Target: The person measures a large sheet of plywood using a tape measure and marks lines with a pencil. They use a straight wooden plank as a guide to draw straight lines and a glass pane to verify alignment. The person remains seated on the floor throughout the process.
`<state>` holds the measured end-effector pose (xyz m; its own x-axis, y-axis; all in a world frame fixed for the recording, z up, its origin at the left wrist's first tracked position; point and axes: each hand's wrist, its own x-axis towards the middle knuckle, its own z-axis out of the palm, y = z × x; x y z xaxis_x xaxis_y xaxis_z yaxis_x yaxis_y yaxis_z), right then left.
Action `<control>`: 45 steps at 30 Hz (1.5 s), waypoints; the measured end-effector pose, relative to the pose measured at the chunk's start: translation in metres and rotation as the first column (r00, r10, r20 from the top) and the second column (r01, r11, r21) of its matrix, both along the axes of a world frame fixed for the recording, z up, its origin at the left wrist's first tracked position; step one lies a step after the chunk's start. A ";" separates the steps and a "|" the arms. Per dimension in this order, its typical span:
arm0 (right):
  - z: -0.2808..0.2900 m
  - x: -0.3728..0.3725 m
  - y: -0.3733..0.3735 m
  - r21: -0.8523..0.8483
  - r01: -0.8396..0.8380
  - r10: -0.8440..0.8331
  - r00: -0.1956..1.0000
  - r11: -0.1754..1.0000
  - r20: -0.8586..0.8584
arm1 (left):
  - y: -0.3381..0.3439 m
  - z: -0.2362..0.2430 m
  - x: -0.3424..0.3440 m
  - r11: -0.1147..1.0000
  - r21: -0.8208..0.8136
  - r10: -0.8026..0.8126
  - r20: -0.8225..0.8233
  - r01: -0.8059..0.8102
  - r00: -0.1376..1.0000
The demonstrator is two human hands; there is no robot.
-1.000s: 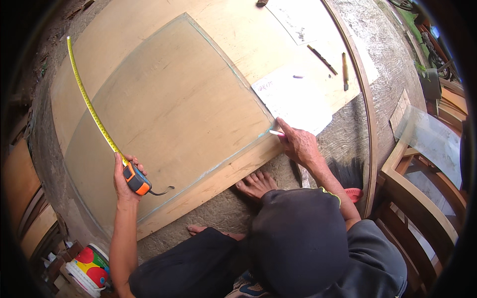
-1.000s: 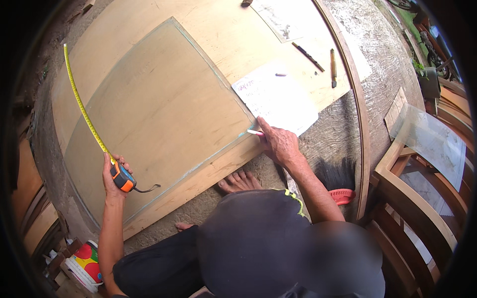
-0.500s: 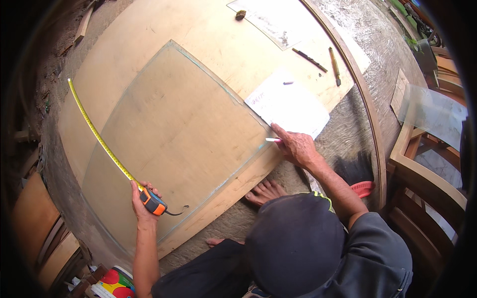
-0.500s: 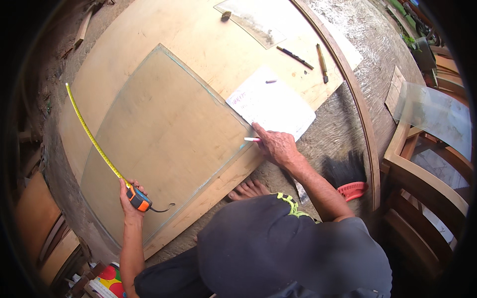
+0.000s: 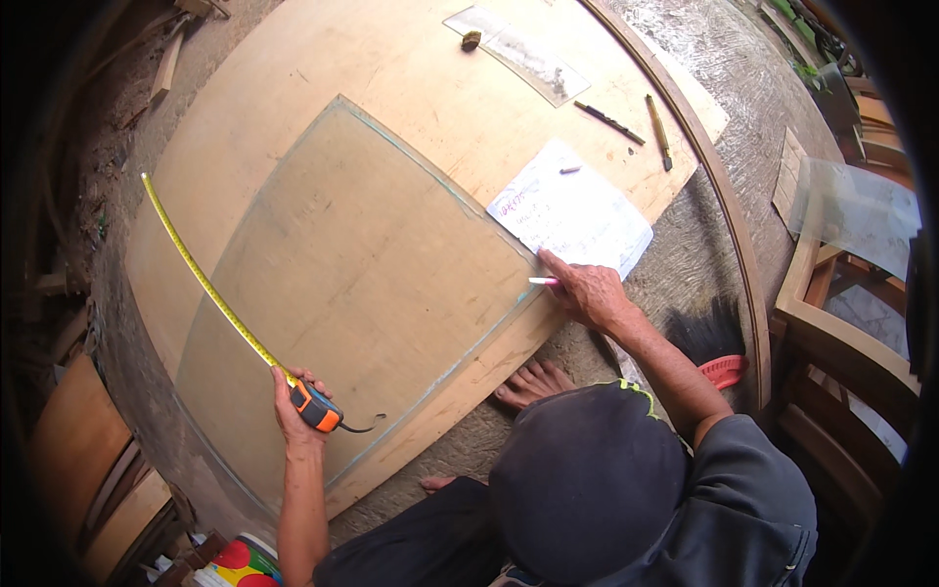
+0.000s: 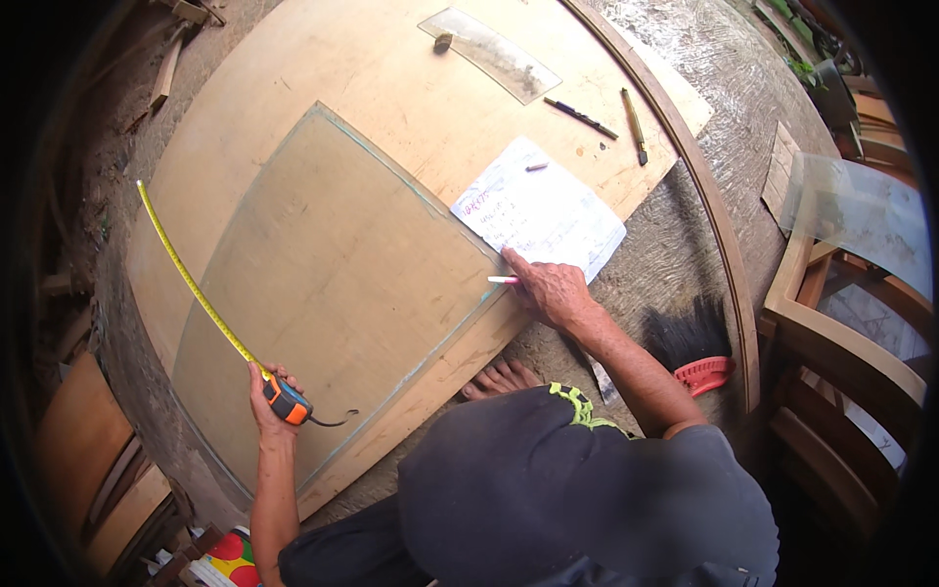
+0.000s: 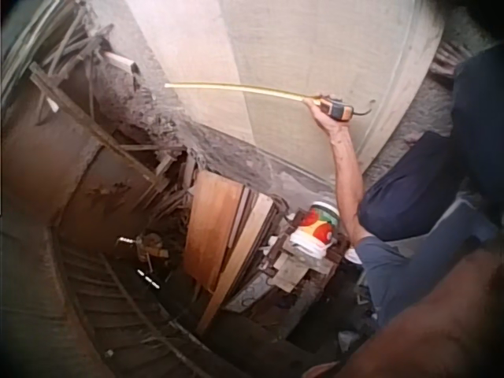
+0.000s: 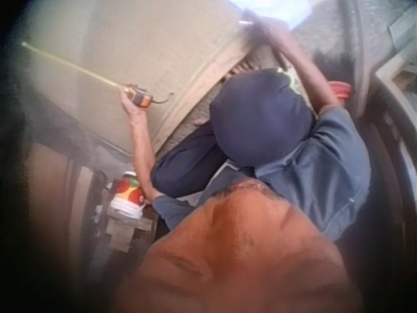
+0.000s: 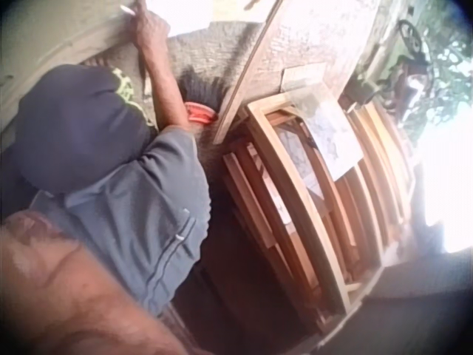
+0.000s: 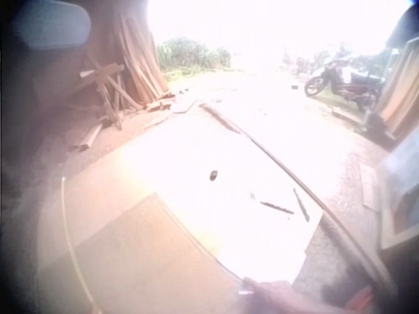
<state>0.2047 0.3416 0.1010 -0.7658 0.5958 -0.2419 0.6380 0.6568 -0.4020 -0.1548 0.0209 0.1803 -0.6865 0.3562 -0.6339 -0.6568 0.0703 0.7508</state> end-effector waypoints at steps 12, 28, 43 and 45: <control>-0.005 0.001 0.000 -0.009 -0.002 0.002 1.000 1.000 0.014 | 0.000 0.001 0.001 1.000 -0.022 0.009 -0.019 -0.009 1.000; -0.007 0.001 -0.002 -0.012 0.002 -0.002 1.000 1.000 0.020 | -0.002 -0.001 0.000 1.000 0.006 -0.004 -0.019 0.004 1.000; -0.006 0.010 -0.001 -0.009 0.025 -0.025 0.998 1.000 0.051 | -0.010 0.002 0.000 1.000 -0.010 0.012 0.003 -0.012 1.000; -0.005 0.011 0.006 0.002 0.062 -0.062 0.997 0.998 0.052 | -0.009 0.002 0.000 1.000 -0.014 0.005 -0.016 -0.006 1.000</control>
<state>0.2159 0.3477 0.0961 -0.7141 0.6415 -0.2802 0.6972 0.6158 -0.3671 -0.1544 0.0120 0.1824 -0.6987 0.3435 -0.6276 -0.6449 0.0773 0.7603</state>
